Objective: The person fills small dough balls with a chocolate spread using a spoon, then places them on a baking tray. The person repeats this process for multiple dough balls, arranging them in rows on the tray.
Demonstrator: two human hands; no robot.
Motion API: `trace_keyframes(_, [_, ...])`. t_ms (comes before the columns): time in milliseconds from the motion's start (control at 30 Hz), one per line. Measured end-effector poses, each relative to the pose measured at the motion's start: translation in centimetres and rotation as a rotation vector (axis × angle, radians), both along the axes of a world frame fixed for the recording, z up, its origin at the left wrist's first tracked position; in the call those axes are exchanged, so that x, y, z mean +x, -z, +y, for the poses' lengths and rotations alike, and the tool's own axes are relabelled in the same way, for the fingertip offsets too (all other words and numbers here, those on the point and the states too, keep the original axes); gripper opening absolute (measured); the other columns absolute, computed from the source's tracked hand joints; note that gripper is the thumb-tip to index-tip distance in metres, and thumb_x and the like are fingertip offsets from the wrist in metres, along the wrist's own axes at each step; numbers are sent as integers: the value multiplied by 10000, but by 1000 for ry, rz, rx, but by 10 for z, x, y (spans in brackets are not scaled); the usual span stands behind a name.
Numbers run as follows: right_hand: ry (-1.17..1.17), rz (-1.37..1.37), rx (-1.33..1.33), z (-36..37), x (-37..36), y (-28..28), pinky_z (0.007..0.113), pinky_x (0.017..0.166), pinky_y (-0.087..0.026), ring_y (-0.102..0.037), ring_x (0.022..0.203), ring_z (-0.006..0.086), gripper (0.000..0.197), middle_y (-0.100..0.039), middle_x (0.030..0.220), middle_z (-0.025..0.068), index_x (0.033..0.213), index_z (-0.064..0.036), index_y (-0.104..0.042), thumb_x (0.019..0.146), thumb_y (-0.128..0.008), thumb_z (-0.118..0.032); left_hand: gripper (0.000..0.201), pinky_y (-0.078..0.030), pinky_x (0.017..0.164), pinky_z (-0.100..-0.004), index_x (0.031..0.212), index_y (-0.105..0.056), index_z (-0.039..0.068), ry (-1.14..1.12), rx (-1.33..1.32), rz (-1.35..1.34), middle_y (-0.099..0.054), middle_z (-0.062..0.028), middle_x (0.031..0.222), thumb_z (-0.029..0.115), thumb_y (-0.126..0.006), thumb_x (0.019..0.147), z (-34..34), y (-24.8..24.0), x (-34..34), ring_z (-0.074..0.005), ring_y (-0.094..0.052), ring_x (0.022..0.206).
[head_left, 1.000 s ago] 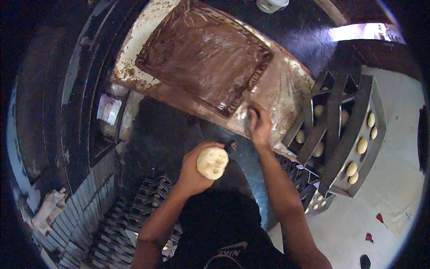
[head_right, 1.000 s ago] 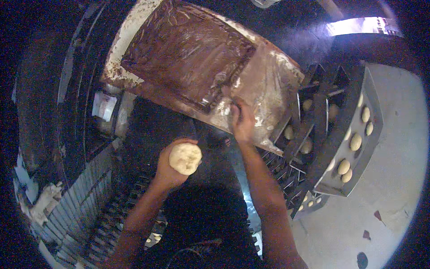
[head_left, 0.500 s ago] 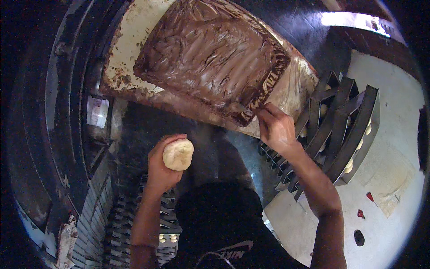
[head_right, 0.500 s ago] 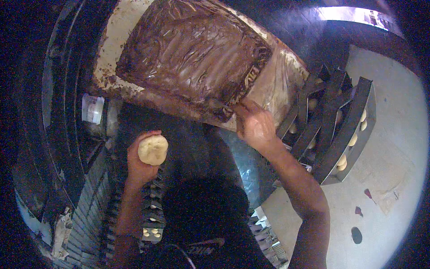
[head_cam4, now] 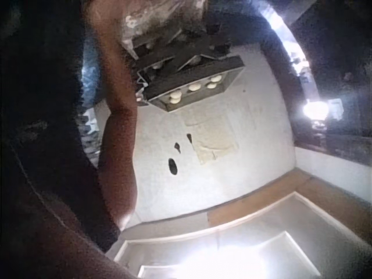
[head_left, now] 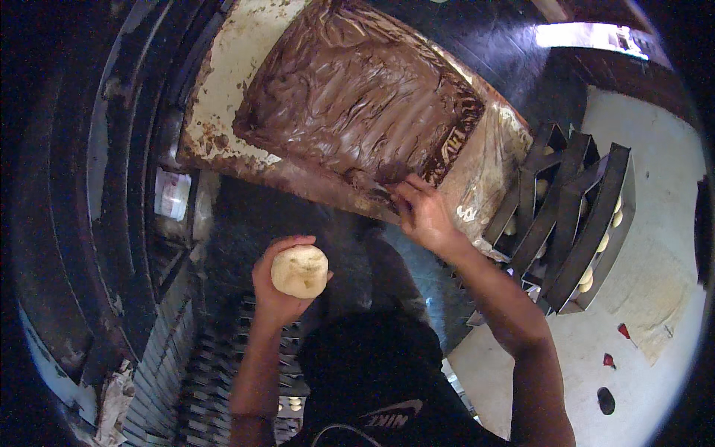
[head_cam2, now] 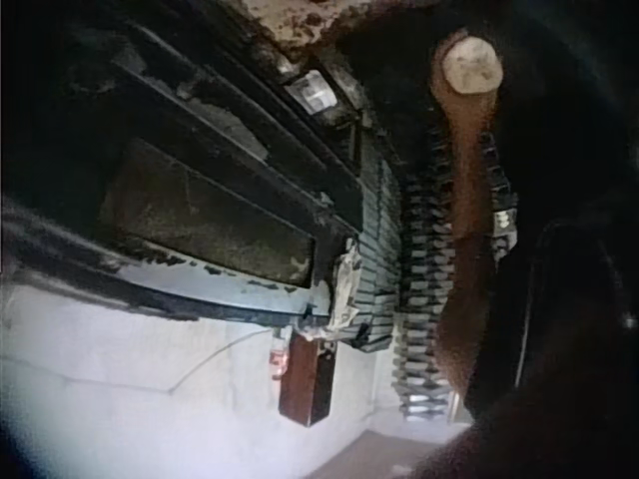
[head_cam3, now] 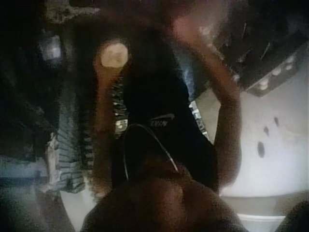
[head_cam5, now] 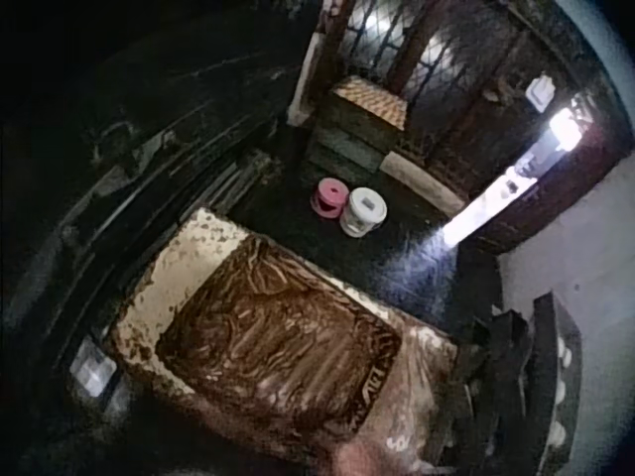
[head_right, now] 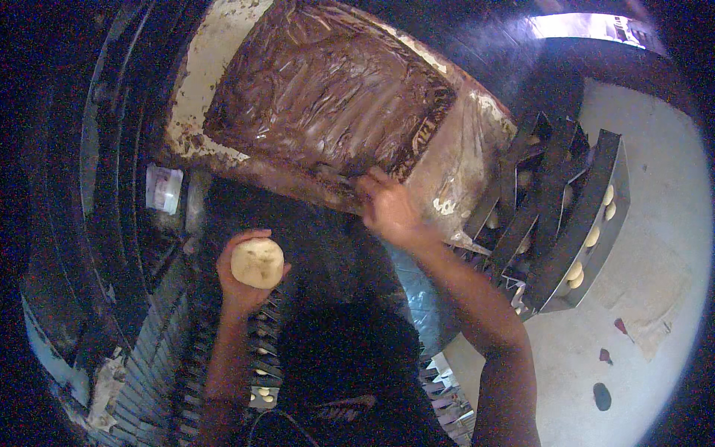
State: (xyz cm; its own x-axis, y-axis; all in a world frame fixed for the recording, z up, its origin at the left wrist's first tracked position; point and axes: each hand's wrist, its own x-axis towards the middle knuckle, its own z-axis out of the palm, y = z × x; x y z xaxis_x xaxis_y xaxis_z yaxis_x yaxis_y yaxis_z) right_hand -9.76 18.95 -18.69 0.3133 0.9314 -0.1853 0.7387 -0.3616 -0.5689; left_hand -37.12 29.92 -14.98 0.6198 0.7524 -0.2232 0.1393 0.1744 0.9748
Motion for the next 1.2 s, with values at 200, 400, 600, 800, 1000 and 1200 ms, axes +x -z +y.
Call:
trace_keyframes(200, [137,493,268,16,-32,-78,415,771,-556,-678,851,309,141,-718,913,147,1022,-43,-765,881,-759,-49,544,-548,950,-355,1204,-622,33,13,93,86,-669,-109,1180,-8,-886,731,26,-21,36,-178,-647,1108])
trace_keyframes(400, [32,142,587,20,-48,-107,360,729,-532,-661,831,277,207,-659,952,180,1003,-7,-730,823,-740,96,530,-554,957,-334,1204,-642,6,-71,-159,-171,-707,-85,1153,-20,-883,732,27,-65,66,-179,-689,1054])
trace_keyframes(600, [379,-100,452,-89,-5,20,390,835,-524,-647,935,305,175,-646,1017,157,1029,4,-662,875,-672,85,566,-564,941,-374,1161,-667,3,-117,-171,2,-720,-113,1132,11,-915,652,22,-50,48,-211,-697,1048])
trace_keyframes(800, [752,558,436,-71,-29,-24,373,983,-494,-645,1041,242,193,-686,1070,99,1092,1,-668,906,-721,1,500,-572,921,-352,1119,-733,33,108,228,-144,-714,-129,1169,4,-934,662,-5,-71,74,-228,-694,1090])
trace_keyframes(1000, [769,1231,722,-139,-41,-157,369,1012,-490,-648,1011,215,285,-688,1035,71,1130,-63,-739,852,-805,-57,474,-583,925,-380,1141,-731,55,278,429,-71,-708,-163,1241,36,-910,702,-99,-124,136,-295,-707,1111])
trace_keyframes(1200, [467,238,714,-253,-8,-231,364,879,-529,-625,938,235,362,-628,928,72,1012,-91,-794,665,-893,-56,504,-556,980,-420,1213,-733,65,377,495,-220,-590,-239,1455,73,-853,723,-212,-181,197,-356,-682,1204])
